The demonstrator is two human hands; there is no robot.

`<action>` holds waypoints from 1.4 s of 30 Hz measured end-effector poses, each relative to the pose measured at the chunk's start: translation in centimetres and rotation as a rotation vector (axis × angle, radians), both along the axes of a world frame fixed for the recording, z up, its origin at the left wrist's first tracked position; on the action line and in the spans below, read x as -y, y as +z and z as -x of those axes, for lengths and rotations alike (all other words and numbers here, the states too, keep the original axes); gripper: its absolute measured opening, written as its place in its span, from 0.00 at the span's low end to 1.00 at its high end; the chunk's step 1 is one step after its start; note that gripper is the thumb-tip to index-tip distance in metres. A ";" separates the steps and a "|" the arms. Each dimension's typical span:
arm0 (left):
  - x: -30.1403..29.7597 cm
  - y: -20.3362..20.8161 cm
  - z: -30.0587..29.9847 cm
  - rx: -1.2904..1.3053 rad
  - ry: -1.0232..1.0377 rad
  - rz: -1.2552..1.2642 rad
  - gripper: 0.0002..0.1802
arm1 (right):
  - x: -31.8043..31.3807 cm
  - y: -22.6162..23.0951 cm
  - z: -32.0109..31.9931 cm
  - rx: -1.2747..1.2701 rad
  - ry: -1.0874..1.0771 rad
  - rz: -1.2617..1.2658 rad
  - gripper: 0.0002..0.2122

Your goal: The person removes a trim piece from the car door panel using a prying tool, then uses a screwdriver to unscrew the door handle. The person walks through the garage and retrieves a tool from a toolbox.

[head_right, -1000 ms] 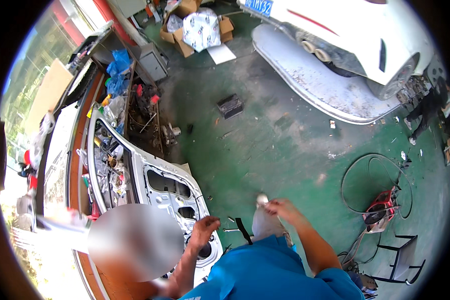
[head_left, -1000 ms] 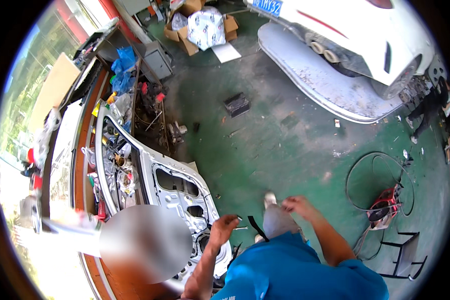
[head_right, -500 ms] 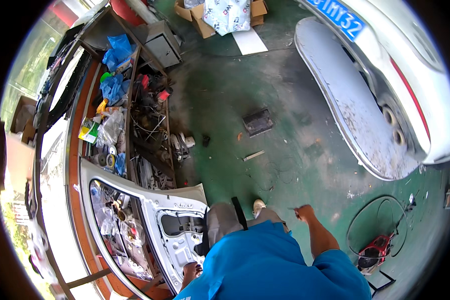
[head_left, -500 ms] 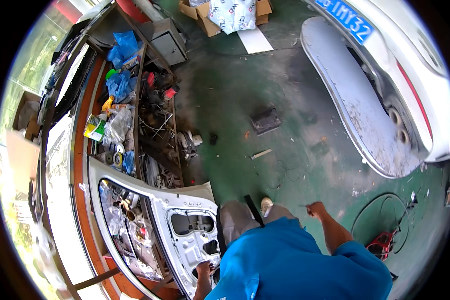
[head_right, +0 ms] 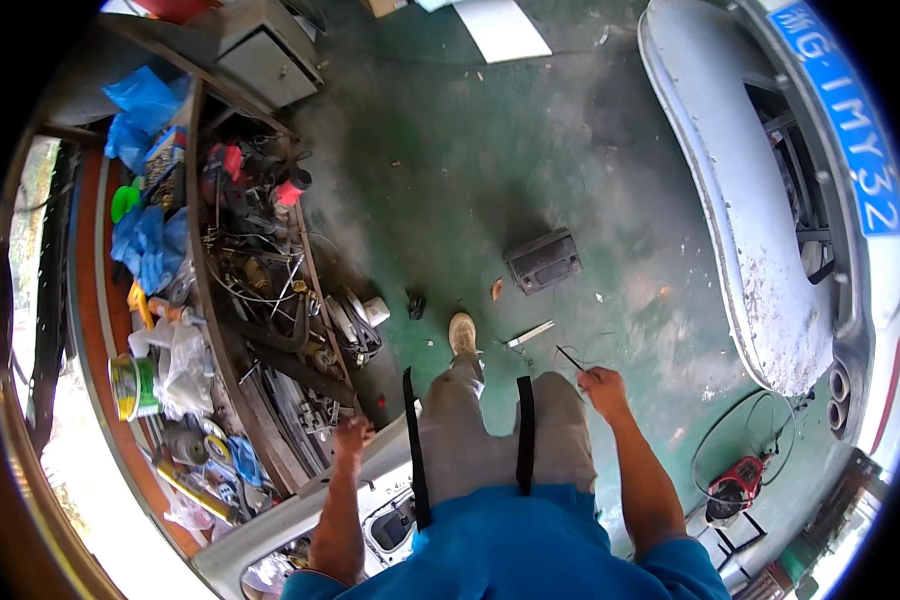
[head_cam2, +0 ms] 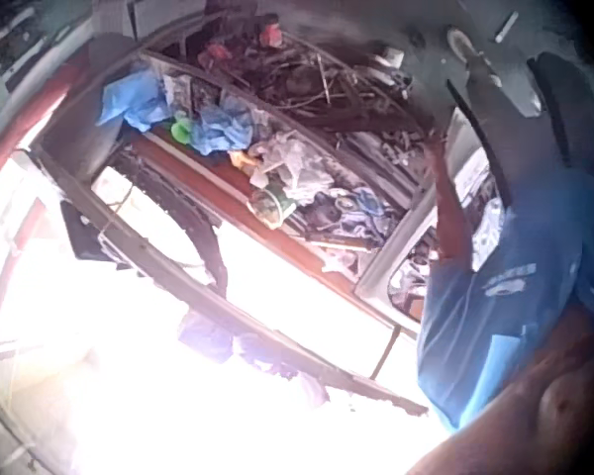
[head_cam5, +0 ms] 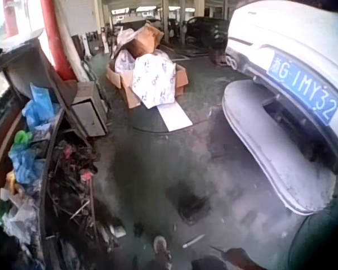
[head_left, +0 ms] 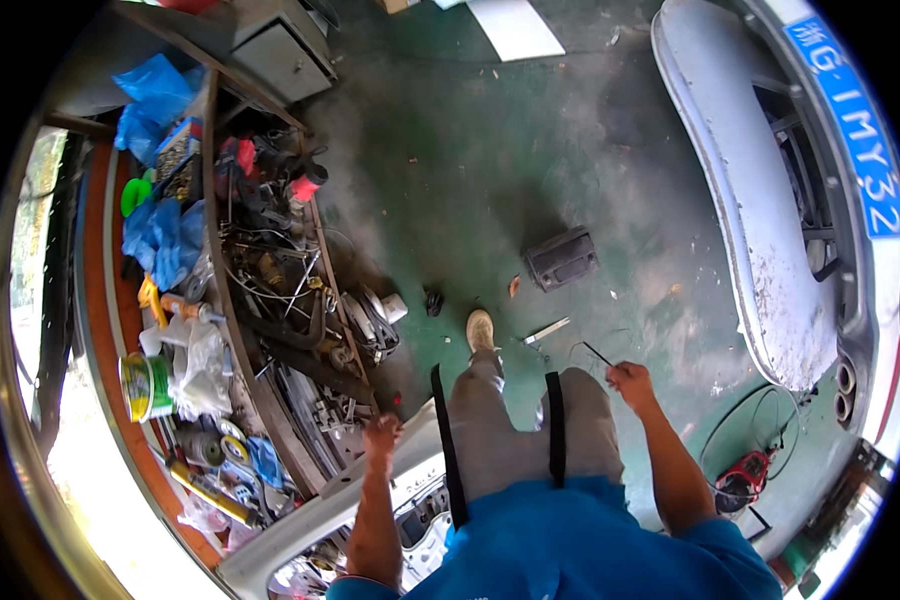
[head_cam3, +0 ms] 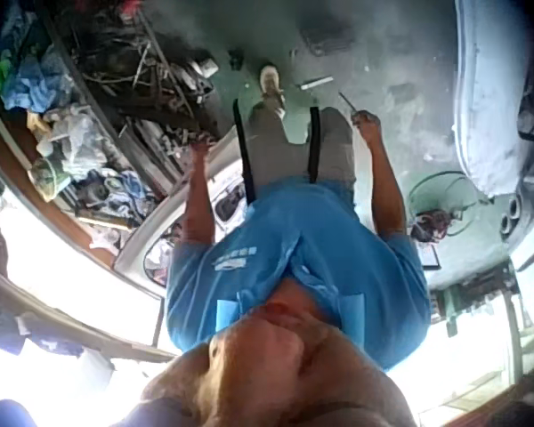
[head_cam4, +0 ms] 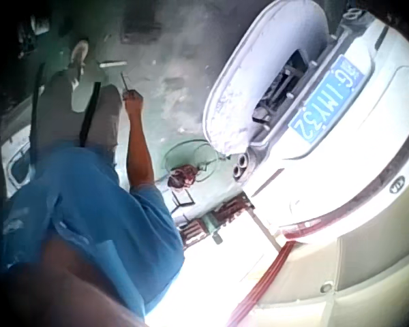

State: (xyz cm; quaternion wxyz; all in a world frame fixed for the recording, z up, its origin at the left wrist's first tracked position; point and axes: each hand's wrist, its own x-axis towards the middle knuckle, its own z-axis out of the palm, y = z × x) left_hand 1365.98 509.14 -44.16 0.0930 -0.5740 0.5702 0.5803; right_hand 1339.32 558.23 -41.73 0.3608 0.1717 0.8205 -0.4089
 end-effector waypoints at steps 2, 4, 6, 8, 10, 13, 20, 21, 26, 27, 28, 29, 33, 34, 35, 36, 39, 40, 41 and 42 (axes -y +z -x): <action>2.3 1.6 10.4 -0.026 -0.103 -0.035 0.12 | -1.3 1.0 -1.0 0.026 -0.158 -0.006 0.13; 2.9 1.5 14.5 -0.071 -0.159 -0.065 0.12 | -1.5 1.7 -0.5 0.119 -0.180 -0.122 0.13; 2.3 0.9 15.7 -0.068 -0.207 -0.103 0.13 | -2.8 1.3 -1.1 0.187 -0.209 -0.184 0.14; 1.4 -1.8 14.1 -0.009 -0.244 -0.136 0.13 | -4.1 0.4 -2.2 0.263 -0.238 -0.191 0.14; 0.3 -3.5 13.3 0.046 -0.315 -0.084 0.13 | -4.8 -1.2 -2.5 0.288 -0.229 -0.197 0.14; 0.0 -7.9 12.4 0.091 -0.512 0.096 0.13 | -3.8 -3.3 -1.3 0.331 -0.287 -0.117 0.13; 3.1 -31.0 18.5 0.323 -1.040 0.483 0.15 | -7.2 -12.1 -5.8 0.525 -0.439 -0.171 0.12; 2.1 -33.5 22.1 0.298 -1.044 0.571 0.15 | -8.0 -13.2 -7.7 0.555 -0.451 -0.206 0.12; 1.6 -52.1 29.7 0.409 -0.926 0.691 0.15 | -12.6 -18.6 -16.3 0.752 -0.527 -0.384 0.12; 1.5 -54.8 30.6 0.416 -0.929 0.708 0.15 | -13.1 -19.4 -17.3 0.776 -0.530 -0.413 0.11; 1.2 -57.3 31.2 0.410 -0.940 0.719 0.15 | -13.6 -19.5 -19.0 0.793 -0.546 -0.447 0.11; 0.9 -59.4 31.7 0.461 -0.995 0.691 0.14 | -14.6 -19.1 -21.1 0.644 -0.277 -0.398 0.11; 2.3 -60.2 31.2 0.329 -1.006 0.706 0.12 | -11.9 -20.0 -19.9 0.723 -0.367 -0.423 0.09; 2.1 -58.7 30.4 0.236 -1.010 0.714 0.11 | -11.6 -18.7 -20.6 0.705 -0.353 -0.407 0.09; 1.6 -56.4 29.7 0.143 -0.794 0.392 0.09 | -11.2 -17.7 -21.4 0.717 -0.445 -0.389 0.09; -0.2 -52.9 30.3 0.035 -0.577 0.064 0.08 | -10.9 -16.7 -22.3 0.728 -0.541 -0.381 0.10; -6.9 -37.5 31.7 -0.219 -0.147 -0.563 0.10 | -8.7 -12.8 -24.9 0.706 -0.554 -0.425 0.11; -7.7 -33.0 31.6 -0.303 -0.152 -0.717 0.13 | -7.6 -11.4 -24.8 0.711 -0.625 -0.411 0.11; -9.8 -27.3 32.8 -0.415 -0.180 -0.855 0.13 | -7.6 -10.2 -27.3 0.675 -0.761 -0.350 0.11; -11.7 -21.6 33.5 -0.517 -0.207 -0.985 0.13 | -7.9 -9.2 -29.1 0.650 -0.779 -0.294 0.11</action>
